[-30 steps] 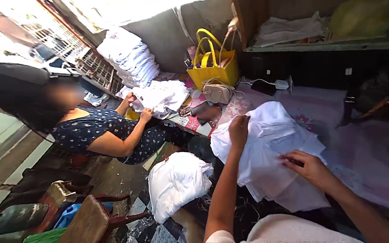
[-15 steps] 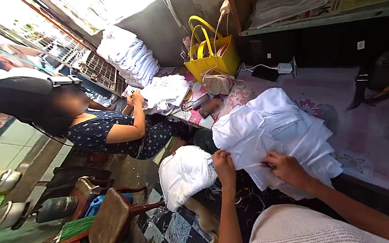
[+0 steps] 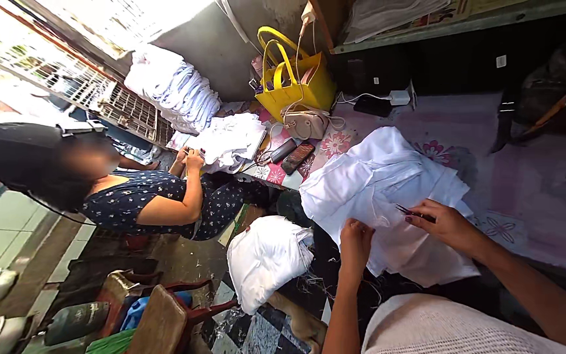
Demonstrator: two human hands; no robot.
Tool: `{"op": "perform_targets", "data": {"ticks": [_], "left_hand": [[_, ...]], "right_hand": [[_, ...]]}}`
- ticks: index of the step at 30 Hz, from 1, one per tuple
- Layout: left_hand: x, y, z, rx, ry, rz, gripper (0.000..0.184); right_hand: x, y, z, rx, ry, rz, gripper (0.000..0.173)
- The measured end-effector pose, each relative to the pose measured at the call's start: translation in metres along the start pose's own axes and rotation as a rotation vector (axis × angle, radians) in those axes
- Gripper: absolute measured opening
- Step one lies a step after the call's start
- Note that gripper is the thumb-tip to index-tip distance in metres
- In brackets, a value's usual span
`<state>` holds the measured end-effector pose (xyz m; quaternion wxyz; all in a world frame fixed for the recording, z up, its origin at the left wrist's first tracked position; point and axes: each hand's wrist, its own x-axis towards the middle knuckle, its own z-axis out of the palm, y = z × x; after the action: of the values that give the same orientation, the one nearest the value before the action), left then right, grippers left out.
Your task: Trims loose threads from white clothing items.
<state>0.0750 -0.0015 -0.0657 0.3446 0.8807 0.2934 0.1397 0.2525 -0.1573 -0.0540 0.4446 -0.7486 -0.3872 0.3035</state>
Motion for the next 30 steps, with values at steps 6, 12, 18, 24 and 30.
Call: {"op": "perform_targets", "data": {"ticks": [6, 12, 18, 24, 30], "left_hand": [[0.016, 0.008, 0.017, -0.017, 0.122, 0.162, 0.031], [0.002, -0.021, 0.015, -0.215, 0.016, 0.222, 0.008], [-0.029, -0.002, -0.001, -0.312, -0.209, -0.011, 0.014], [0.008, 0.010, 0.029, -0.355, 0.212, -0.196, 0.022], [0.004, 0.011, 0.030, -0.348, 0.291, -0.116, 0.019]], "right_hand": [[0.022, -0.004, 0.018, 0.131, -0.106, 0.113, 0.031], [0.024, 0.000, 0.015, 0.125, -0.063, 0.111, 0.030], [0.038, -0.003, 0.029, 0.085, -0.136, 0.181, 0.029], [0.049, -0.014, 0.048, 0.014, -0.132, 0.203, 0.022], [0.034, -0.005, 0.057, 0.005, 0.015, 0.030, 0.019]]}}
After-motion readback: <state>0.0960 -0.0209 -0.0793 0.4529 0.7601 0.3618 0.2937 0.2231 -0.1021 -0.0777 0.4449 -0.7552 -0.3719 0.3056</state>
